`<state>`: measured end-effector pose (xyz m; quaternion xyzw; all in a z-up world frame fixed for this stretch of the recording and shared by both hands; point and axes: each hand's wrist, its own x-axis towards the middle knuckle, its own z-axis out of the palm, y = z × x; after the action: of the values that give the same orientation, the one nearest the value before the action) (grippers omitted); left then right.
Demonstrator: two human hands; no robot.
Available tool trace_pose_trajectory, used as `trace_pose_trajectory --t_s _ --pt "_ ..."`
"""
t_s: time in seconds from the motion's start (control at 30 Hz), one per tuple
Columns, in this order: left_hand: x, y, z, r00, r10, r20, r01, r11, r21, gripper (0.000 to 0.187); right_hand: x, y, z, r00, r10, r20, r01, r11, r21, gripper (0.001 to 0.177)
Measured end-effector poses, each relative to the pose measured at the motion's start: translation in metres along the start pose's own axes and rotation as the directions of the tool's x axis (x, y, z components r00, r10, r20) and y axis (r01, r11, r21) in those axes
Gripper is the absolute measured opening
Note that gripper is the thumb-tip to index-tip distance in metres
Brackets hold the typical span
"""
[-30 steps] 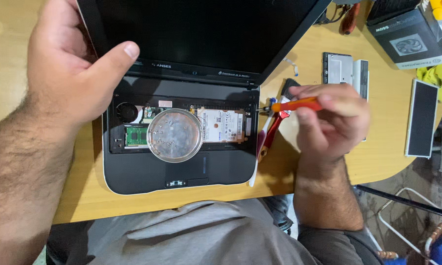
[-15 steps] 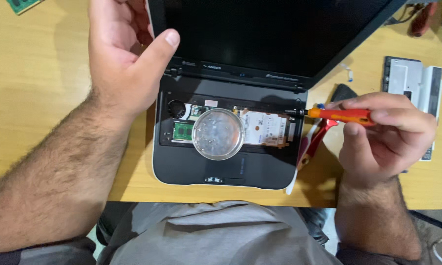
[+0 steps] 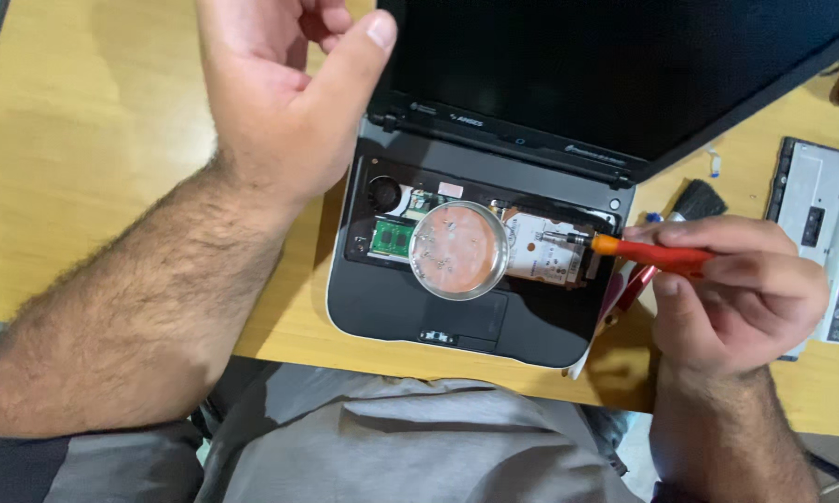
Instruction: The person uses a screwdriver to remove screws from the internal components of a disassembled laptop. They place the screws into a small metal tin and continue unscrewing various parts of the laptop's internal chassis.
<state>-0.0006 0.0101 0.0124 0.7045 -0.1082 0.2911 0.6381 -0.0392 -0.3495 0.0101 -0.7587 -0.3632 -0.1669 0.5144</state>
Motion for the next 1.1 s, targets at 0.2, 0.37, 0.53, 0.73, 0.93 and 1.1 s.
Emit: trace_pose_trajectory --t_s 0.2,0.37,0.53,0.73,0.93,1.1 --pt "0.001 0.012 -0.010 0.966 0.249 0.066 -0.254 0.962 0.096 0.020 0.008 -0.022 0.030 0.992 0.088 -0.093 -0.079 0.993 0.092 0.027" --pt "0.000 0.028 -0.013 0.923 0.245 0.295 -0.263 0.965 0.020 0.010 0.037 -0.033 0.045 0.994 -0.085 0.063 0.079 0.992 0.096 0.024" --pt "0.004 0.022 -0.013 0.846 0.269 0.461 -0.345 0.934 0.087 0.008 0.045 -0.039 0.066 0.982 -0.155 0.105 0.154 0.988 0.018 0.037" --pt "0.010 0.016 -0.012 0.713 0.107 0.693 -0.375 0.893 0.248 0.008 0.032 -0.019 0.062 0.994 -0.078 0.071 0.066 0.985 0.156 0.021" --pt "0.015 0.030 -0.002 0.275 -0.585 0.763 -0.281 0.710 0.646 0.016 0.027 -0.004 0.041 0.989 -0.085 0.121 0.070 0.990 0.125 0.025" --pt "0.008 0.025 -0.003 0.388 -0.344 0.855 -0.226 0.864 0.450 0.043 0.026 0.000 0.037 0.960 -0.136 0.245 0.089 0.977 0.193 0.025"
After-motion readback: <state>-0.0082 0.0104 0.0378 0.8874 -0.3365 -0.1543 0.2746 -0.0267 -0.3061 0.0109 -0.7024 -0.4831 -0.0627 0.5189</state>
